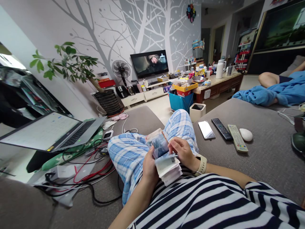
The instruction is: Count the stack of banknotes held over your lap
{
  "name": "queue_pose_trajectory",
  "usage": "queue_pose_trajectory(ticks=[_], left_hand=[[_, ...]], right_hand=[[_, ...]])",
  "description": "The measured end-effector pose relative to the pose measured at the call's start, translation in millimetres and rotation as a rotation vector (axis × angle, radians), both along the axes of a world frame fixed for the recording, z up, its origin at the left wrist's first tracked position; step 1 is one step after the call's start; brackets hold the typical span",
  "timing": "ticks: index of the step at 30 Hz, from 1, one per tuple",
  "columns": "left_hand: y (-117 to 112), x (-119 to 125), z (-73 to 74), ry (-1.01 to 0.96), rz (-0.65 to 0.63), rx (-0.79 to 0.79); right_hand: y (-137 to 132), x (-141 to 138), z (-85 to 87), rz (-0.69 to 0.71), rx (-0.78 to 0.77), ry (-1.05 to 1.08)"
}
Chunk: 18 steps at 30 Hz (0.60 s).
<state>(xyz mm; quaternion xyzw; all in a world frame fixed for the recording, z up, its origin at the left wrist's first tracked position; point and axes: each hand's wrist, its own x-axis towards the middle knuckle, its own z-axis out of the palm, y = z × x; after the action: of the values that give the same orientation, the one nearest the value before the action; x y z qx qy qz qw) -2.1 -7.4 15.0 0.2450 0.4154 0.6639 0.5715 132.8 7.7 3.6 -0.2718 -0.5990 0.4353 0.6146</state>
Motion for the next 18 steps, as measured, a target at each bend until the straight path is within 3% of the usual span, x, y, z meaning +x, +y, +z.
queue_pose_trajectory(ticks=[3, 11, 18], left_hand=[[2.0, 1.3, -0.1, -0.044, -0.039, 0.002], [1.8, -1.5, -3.7, 0.055, 0.001, 0.021], [-7.1, 4.7, 8.5, 0.059, -0.045, 0.003]], right_hand=[[0.2, -0.1, -1.1, 0.021, -0.003, 0.038], [6.7, -0.8, -4.5, -0.111, -0.094, 0.0], [13.0, -1.1, -9.3, -0.112, -0.119, -0.032]])
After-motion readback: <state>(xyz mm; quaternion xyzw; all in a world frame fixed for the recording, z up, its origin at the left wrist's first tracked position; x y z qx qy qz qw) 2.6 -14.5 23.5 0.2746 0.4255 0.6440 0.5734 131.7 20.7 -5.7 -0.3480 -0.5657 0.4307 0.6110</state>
